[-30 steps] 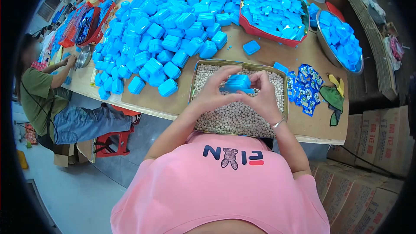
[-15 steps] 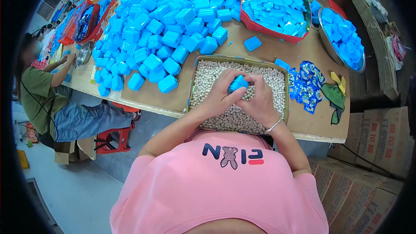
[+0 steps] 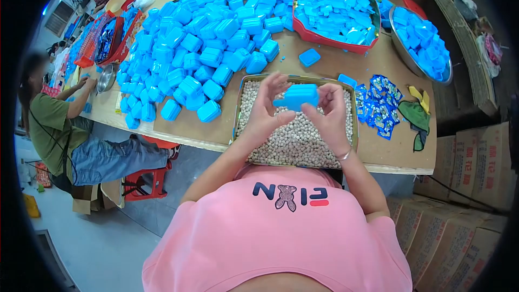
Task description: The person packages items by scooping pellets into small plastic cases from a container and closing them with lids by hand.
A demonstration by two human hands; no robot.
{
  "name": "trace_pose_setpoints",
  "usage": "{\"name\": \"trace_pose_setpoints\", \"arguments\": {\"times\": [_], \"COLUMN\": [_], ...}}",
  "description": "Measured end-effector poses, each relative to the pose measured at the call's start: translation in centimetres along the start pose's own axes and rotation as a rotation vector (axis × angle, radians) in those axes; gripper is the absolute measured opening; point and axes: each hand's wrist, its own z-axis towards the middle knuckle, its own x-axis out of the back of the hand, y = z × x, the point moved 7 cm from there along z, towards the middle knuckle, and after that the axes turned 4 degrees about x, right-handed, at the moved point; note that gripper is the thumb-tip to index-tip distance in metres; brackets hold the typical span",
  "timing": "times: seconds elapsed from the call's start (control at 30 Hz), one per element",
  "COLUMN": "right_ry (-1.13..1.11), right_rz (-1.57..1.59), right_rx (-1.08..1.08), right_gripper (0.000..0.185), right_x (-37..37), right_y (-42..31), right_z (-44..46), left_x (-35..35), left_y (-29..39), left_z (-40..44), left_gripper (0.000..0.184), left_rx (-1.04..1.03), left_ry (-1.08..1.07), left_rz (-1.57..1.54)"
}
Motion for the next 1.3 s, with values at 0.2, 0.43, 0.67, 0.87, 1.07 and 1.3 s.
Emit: {"name": "trace_pose_setpoints", "arguments": {"times": [0.2,0.43,0.67,0.87,1.07,1.3], "right_ry": [-0.186,-0.342,-0.298,-0.321,-0.459,-0.475], "right_rz": [-0.16,-0.485,-0.426,-0.315,-0.443,-0.464], "right_rx": [-0.068,0.477,0.44,0.231,0.358,0.198], "right_gripper": [0.049,0.025,0.019,0.018,0.012,0.012], "right_x": [-1.2,-2.9,-1.9,-2.0,-3.2,-2.9], "right_y": [0.5,-3.5,-4.4,-3.1,-3.3,-1.2], "right_z": [0.5,-0.3,-0.3,0.1,-0.6,-0.5], "left_x": [2.2,-0.4,-1.5,-1.3,-0.7,-1.3], "left_y": [-2.5,0.6,0.3,0.4,-0.5,0.6], "left_z": [1.0,-0.4,-0.7,-1.4,-1.3,-1.3], "left_gripper": [0.037,0.037,0.04,0.054,0.057,0.047], "left_rx": [0.234,-0.346,-0.355,-0.339,-0.226,-0.378], "left_ry": [-0.085,-0.328,-0.395,-0.31,-0.271,-0.285], "left_rz": [-0.175,0.681,0.763,0.679,0.653,0.706]}}
